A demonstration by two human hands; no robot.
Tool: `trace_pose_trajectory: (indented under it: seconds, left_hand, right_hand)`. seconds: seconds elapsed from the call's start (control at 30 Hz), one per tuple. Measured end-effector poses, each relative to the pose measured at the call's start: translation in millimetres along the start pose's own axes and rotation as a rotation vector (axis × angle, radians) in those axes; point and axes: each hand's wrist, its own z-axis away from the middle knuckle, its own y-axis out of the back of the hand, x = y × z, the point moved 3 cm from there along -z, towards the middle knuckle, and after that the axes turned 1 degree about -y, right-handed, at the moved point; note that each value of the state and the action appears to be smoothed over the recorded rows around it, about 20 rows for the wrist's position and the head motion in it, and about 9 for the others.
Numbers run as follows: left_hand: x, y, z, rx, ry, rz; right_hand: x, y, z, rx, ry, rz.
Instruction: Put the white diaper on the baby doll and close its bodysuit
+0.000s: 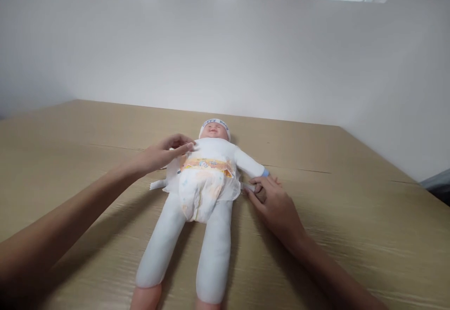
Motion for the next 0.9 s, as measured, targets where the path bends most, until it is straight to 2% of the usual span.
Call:
trace_pose_trajectory:
  seconds: [0.1,0.17,0.23,0.3,0.4,0.53,0.67,0.8,0.9]
  left_hand:
    - [43.6,-18.1,7.1,0.113,-0.329,-0.284]
    - [66.3,-43.2,12.6,0.064,-0.531,-0.437]
    - [76.4,-69.6,14.8,-0.049,-0.617,-0.546]
    - [75.4,-89.0,13.4,-0.126,-0.600,-0.622]
    - [65.1,-101.2,9.5,-0.129,-0.533,-0.702]
    - [56.5,-101.2,9.0,-0.077,-0.496,-0.732]
    - [55.9,-100.8,10.4,-0.064,-0.486,-0.714]
    - [55.2,-102.4,10.6,-0.045,-0.495,-0.688]
    - [53.9,-103.5,10.5,-0.036,-0.499,-0.676]
  right_hand:
    - [3.3,-5.4,-3.5,-0.025,-0.044,0.009]
    - [4.4,-9.6,-6.5,-0.039,-0.106,-0.003]
    - [5.3,-12.9,-7.8,-0.060,-0.174,-0.027]
    - [6.1,-14.7,-7.9,-0.070,-0.227,-0.051]
    - [7.7,-14.4,-8.0,-0.057,-0.272,-0.102]
    - [8.3,-8.5,-10.6,-0.152,-0.280,-0.253]
    - [1.8,7.7,-16.0,-0.264,-0.259,-0.414]
    - [-14.2,18.7,-26.6,-0.331,-0.270,-0.521]
    - [-32.7,15.6,-40.6,-0.343,-0.261,-0.553]
